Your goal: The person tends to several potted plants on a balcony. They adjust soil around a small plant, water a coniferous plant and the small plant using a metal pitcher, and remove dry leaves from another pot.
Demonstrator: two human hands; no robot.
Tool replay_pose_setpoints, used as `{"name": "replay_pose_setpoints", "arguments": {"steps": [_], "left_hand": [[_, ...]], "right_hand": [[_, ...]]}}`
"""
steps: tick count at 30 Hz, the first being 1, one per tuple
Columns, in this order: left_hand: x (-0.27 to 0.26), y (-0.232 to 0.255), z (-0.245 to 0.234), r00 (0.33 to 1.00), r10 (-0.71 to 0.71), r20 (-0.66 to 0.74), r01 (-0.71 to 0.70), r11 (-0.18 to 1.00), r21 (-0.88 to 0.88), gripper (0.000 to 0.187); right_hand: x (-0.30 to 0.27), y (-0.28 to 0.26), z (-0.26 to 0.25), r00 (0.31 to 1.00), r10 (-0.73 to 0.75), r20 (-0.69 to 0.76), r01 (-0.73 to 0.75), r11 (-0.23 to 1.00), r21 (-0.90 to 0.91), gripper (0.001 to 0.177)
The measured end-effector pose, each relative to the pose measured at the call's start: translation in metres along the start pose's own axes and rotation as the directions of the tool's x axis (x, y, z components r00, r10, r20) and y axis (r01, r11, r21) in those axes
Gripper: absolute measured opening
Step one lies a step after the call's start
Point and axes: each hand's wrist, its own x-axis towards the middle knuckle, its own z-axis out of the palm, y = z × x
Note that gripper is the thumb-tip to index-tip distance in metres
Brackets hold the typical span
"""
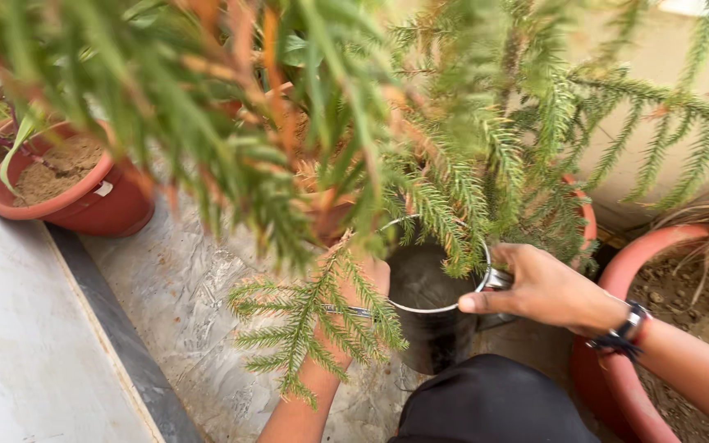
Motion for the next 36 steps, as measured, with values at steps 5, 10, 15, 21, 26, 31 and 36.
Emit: {"name": "replay_pose_setpoints", "arguments": {"steps": [5,10,15,21,26,31,36], "left_hand": [[0.028,0.046,-0.009,0.95,-0.276,0.147,0.275,0.961,0.028,0.019],[0.04,0.066,0.018,0.983,-0.076,0.165,0.077,0.997,-0.002,0.026],[0.046,0.075,0.048,0.983,0.181,0.014,-0.172,0.952,-0.253,0.027],[0.085,0.102,0.097,0.965,0.246,0.09,-0.166,0.841,-0.516,0.028],[0.085,0.092,0.1,0.707,0.196,0.679,0.66,0.162,-0.734,0.037],[0.058,0.064,0.097,0.676,0.42,0.606,0.567,0.23,-0.791,0.051],[0.05,0.061,0.099,0.681,0.496,0.539,0.484,0.247,-0.839,0.08]], "right_hand": [[-0.026,0.025,-0.012,0.992,-0.114,-0.055,0.126,0.908,0.399,0.044],[-0.056,0.057,-0.025,0.992,0.087,-0.096,-0.043,0.919,0.392,0.042],[-0.075,0.091,-0.034,0.981,0.11,-0.161,-0.024,0.888,0.459,0.044],[-0.085,0.13,-0.052,0.915,0.298,-0.272,-0.095,0.813,0.574,0.039],[-0.072,0.143,-0.063,0.883,0.311,-0.351,-0.03,0.783,0.621,0.035],[-0.062,0.125,-0.065,0.863,0.401,-0.306,-0.116,0.748,0.654,0.033],[-0.05,0.116,-0.076,0.831,0.465,-0.306,-0.149,0.716,0.682,0.031]]}}
